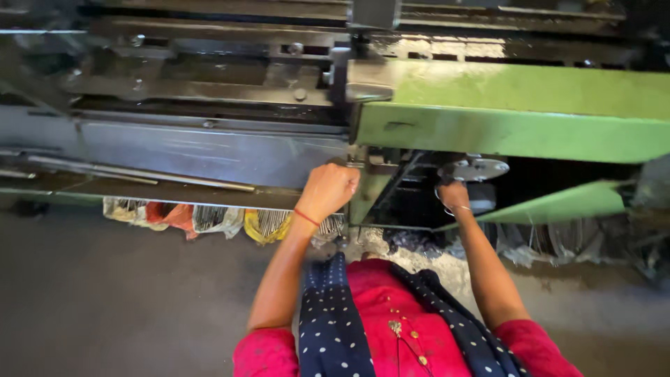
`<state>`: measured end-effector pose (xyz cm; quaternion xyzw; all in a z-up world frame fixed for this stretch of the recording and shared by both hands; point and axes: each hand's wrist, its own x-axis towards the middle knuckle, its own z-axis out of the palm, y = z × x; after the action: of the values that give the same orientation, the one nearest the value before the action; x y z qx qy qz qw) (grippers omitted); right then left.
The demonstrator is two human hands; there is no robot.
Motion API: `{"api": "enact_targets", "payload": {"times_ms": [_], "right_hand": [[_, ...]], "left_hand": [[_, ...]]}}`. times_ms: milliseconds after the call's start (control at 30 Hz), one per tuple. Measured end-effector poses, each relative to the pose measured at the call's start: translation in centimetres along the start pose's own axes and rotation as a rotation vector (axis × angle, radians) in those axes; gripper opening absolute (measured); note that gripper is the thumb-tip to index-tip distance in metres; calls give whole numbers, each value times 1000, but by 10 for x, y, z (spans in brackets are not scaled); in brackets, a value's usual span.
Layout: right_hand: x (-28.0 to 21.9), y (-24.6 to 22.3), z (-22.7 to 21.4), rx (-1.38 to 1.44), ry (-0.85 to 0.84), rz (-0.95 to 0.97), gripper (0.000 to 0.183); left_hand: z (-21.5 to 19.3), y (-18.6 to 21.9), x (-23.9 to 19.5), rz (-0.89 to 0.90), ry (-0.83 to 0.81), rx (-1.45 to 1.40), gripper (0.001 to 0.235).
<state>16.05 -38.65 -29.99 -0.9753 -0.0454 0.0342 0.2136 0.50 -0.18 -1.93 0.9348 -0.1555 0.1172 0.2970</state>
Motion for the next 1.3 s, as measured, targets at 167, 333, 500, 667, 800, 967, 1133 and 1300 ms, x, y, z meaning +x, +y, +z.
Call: {"api": "enact_targets", "payload": {"times_ms": [167,333,500,667,800,967,1133,1300], "right_hand": [[-8,-23,-20,-73,-40,138,39],[-20,-35,-27,210,16,255,45],[-15,-30,-20,194,-20,331,45],[-23,-21,-1,422,100,367,40],[-37,-15,-2,918,-249,516,36],[-63,-2,-9,1235,-404,273,32],[-61,-6,-27,1951,-688,320,34],[-71,-34,-71,1946,-420,585,27]], "left_hand": [[-14,7,3,-43,-70,-113,9],[-27,9,3,-49,14,-204,9],[-31,10,5,-186,-28,-174,12],[-25,15,6,-113,-67,-144,16],[-26,17,3,-108,-41,-134,18],[-29,16,2,-118,-46,-154,17],[-35,17,2,-176,-51,-219,15],[-38,16,3,-178,-68,-250,14]]}}
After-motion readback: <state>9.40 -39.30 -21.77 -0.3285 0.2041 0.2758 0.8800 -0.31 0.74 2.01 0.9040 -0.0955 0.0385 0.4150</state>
